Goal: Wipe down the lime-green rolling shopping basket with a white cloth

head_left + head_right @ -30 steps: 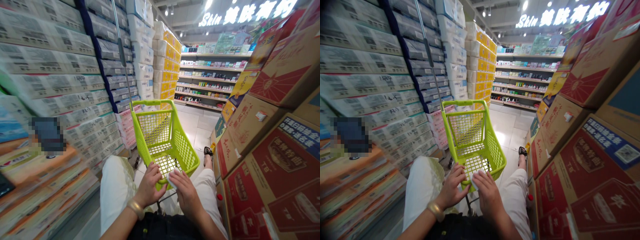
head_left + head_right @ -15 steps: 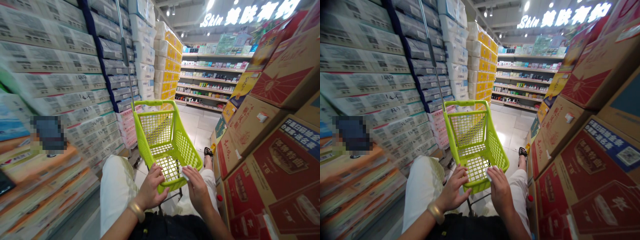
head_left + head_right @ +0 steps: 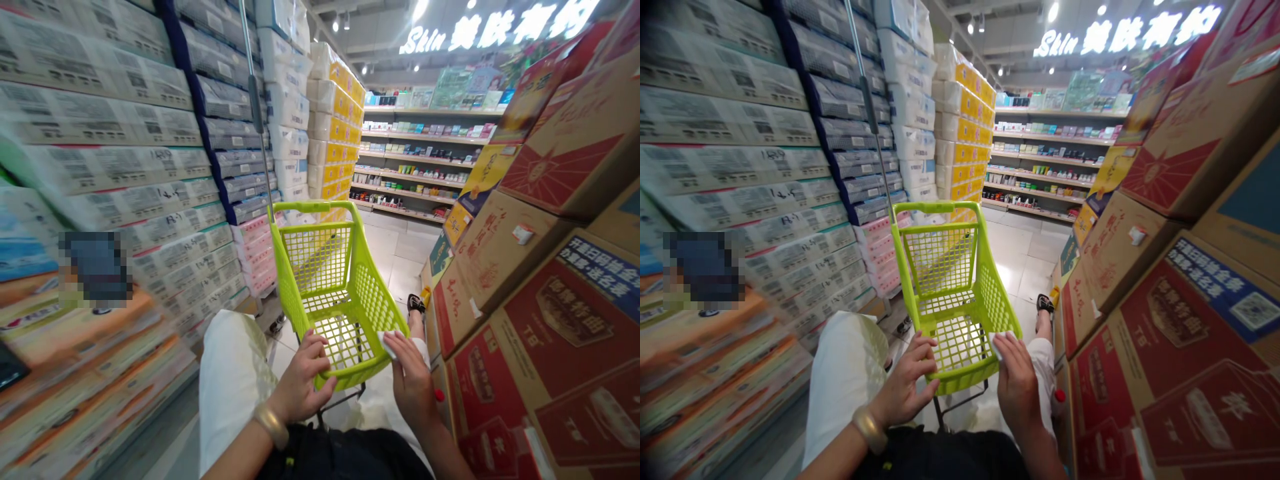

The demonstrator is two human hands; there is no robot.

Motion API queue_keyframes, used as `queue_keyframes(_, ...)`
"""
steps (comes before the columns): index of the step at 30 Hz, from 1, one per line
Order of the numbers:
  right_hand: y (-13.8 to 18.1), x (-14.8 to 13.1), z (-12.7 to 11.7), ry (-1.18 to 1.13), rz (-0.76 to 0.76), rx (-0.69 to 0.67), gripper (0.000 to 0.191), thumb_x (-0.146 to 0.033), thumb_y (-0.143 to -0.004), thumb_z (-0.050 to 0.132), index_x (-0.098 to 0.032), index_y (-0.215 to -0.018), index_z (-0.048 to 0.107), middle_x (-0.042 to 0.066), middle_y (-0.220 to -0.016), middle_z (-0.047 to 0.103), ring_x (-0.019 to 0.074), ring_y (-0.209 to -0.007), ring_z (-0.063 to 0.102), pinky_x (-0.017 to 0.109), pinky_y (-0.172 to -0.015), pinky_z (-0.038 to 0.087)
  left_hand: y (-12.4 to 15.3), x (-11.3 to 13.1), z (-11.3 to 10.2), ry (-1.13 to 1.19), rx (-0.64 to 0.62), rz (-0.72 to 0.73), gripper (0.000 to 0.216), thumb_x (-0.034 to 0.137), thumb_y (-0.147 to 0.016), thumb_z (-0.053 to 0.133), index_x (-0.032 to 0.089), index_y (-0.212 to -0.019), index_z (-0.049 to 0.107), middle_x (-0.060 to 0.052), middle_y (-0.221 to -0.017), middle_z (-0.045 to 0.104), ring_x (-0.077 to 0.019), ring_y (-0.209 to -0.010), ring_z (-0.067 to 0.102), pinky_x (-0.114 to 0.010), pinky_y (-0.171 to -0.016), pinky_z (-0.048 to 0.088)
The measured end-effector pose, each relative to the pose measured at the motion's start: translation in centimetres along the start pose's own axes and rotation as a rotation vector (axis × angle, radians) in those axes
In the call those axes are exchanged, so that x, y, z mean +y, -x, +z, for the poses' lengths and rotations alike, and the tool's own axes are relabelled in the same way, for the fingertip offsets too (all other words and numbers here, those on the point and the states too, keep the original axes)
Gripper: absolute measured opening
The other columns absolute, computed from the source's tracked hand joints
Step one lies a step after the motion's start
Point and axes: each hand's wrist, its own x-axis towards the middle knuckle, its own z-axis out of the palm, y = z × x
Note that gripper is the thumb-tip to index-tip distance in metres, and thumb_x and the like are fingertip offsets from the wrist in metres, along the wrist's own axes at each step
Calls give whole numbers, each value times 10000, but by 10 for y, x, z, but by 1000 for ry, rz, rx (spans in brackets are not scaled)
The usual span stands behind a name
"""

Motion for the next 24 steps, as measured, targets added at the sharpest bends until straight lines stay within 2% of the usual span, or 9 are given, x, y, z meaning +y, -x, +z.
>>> queue_keyframes(3, 3, 8, -8, 21, 39, 23, 357, -124, -941, 427, -196, -1201, 662, 109, -1160, 719, 274, -1184, 628, 538, -1038, 487, 3, -3, -1, -30, -20, -4, 151, 226, -807, 529, 217, -660, 562, -42, -761, 558, -252, -1054, 551, -521, -1115, 346)
queue_keyframes(9, 3, -18, -7, -63, -96, -126, 387, -114, -934, 441, -237, -1236, 649, 73, -1180, 717, 247, -1186, 633, 481, -1030, 518, 9, -21, -5, -30, 17, 13, 228, 228, -840, 492, 221, -633, 590, -36, -704, 551, -243, -1011, 574, -520, -1124, 334)
queue_keyframes(15, 0, -17, -14, -70, -61, -12, 377, -97, -936, 459, -230, -1237, 642, 80, -1177, 718, 251, -1181, 636, 495, -1036, 506, 2, -36, -36, -91, 25, -14, 352, 218, -898, 403, 210, -594, 581, -33, -659, 574, -215, -931, 610, -475, -1077, 418)
queue_keyframes(18, 5, -24, -10, -92, -92, -78, 381, -104, -938, 463, -239, -1251, 633, 75, -1192, 713, 251, -1204, 621, 494, -1038, 506, -7, -26, -43, -208, 47, -7, 196, 238, -854, 488, 208, -855, 682, -59, -896, 688, -241, -992, 616, -545, -1098, 377)
queue_keyframes(20, 8, -31, -4, -116, -131, -149, 395, -108, -944, 450, -253, -1268, 623, 68, -1203, 710, 242, -1221, 610, 482, -1041, 507, -13, -11, -37, -277, 48, 13, 241, 255, -806, 565, 218, -1017, 676, -81, -1071, 690, -290, -1148, 566, -588, -1126, 318)
queue_keyframes(22, 10, -35, -1, -130, -147, -166, 401, -115, -952, 441, -266, -1279, 618, 61, -1208, 709, 231, -1228, 606, 471, -1051, 502, -17, 5, -23, -247, 9, 42, 280, 251, -791, 590, 218, -1061, 654, -81, -1070, 691, -278, -1133, 580, -554, -1128, 333)
queue_keyframes(24, 9, -35, 0, -124, -132, -119, 399, -124, -957, 446, -268, -1290, 613, 62, -1218, 705, 226, -1230, 605, 466, -1062, 493, -19, 17, -6, -193, -67, 31, 283, 265, -771, 611, 217, -1048, 643, -80, -1038, 689, -259, -1045, 614, -503, -1082, 399)
